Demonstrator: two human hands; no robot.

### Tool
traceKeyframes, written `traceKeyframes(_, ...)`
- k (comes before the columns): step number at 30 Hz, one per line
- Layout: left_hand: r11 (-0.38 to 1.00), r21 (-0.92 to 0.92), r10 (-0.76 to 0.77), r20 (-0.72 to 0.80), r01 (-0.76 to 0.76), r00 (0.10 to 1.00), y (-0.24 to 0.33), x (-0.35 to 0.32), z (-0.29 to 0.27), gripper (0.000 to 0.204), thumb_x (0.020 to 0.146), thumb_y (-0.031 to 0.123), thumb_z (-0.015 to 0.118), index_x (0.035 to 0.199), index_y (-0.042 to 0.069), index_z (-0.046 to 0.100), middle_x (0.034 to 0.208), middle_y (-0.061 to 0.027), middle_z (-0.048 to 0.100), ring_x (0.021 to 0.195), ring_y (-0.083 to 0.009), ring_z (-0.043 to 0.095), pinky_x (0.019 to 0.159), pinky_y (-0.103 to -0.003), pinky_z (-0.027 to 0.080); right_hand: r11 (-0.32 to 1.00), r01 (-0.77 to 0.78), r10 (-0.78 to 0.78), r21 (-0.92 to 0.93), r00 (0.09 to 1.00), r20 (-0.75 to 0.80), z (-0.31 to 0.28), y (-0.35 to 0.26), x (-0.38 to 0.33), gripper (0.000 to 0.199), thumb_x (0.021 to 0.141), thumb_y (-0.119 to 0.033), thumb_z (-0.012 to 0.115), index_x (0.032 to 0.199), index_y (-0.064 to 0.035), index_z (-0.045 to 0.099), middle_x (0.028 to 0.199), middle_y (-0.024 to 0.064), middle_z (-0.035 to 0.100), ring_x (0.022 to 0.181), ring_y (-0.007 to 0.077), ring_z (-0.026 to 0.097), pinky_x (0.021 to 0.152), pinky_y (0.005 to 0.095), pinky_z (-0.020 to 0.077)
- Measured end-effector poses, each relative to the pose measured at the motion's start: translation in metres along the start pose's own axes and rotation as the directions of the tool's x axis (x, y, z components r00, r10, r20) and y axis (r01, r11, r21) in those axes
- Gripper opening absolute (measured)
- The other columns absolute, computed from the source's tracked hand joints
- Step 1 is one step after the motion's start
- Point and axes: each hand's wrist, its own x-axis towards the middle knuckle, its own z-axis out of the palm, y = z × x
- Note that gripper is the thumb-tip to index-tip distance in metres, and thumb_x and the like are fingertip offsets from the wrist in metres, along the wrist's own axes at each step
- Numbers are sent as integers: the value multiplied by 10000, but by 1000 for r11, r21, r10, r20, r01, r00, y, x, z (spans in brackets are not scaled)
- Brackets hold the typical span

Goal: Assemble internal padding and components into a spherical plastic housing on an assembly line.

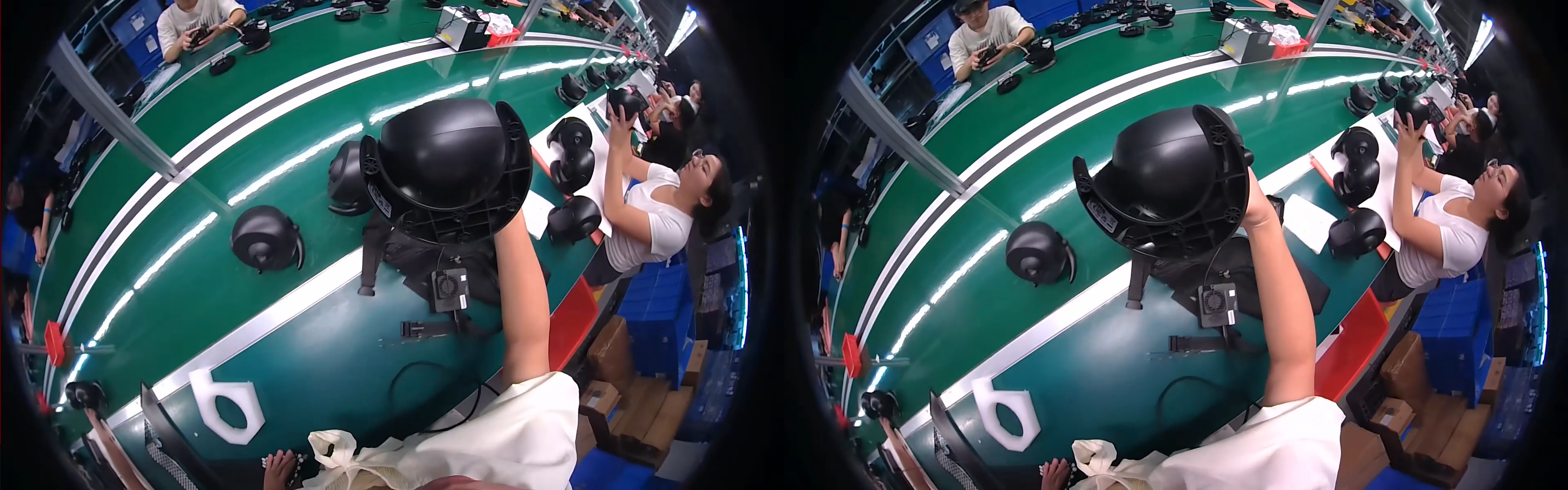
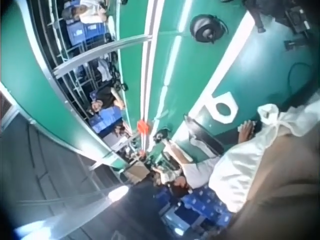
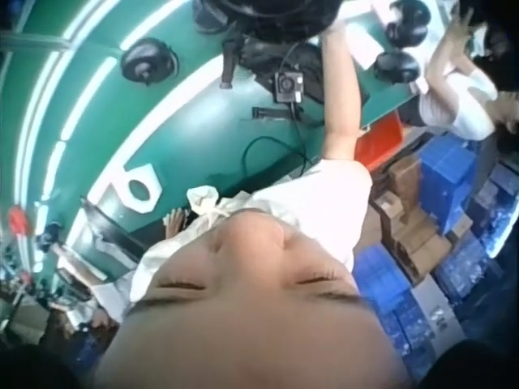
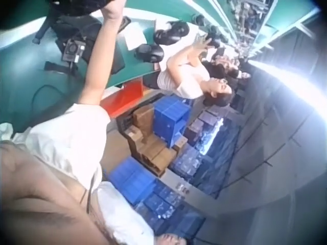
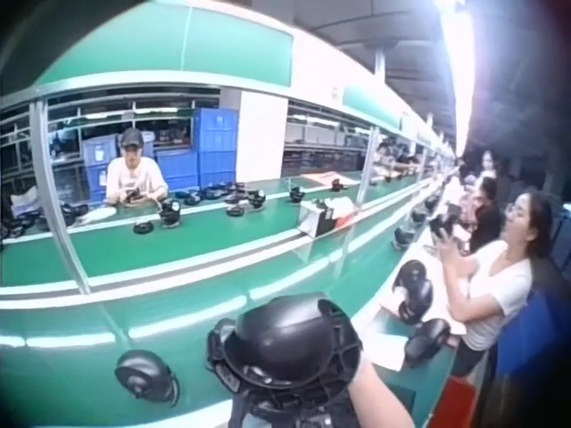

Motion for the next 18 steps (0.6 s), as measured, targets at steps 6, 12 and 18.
traceKeyframes(6,922,388,-78,184,0,980,-7,6,-2,571,568,333,641,1073,104,510,1193,-69,461,1114,-285,405,959,-466,265,999,-49,49,5,999,-2,32,24,-23,637,668,-330,673,1196,-81,420,1208,89,464,1078,236,458,956,393,329)
traceKeyframes(12,979,190,-112,200,74,973,10,-2,-23,666,653,343,626,1230,103,395,1322,-93,323,1232,-304,271,1019,-473,159,954,-288,278,85,954,114,66,122,-6,653,627,-374,703,1165,-89,468,1190,87,487,1069,244,460,971,410,302)
traceKeyframes(18,901,-431,-107,-332,-50,937,21,-4,-37,448,753,65,539,1194,99,468,1240,-35,456,1198,-235,365,1029,-413,216,957,-226,159,183,933,322,216,182,-79,613,707,-302,630,1223,-72,391,1232,78,439,1122,231,431,977,406,310)
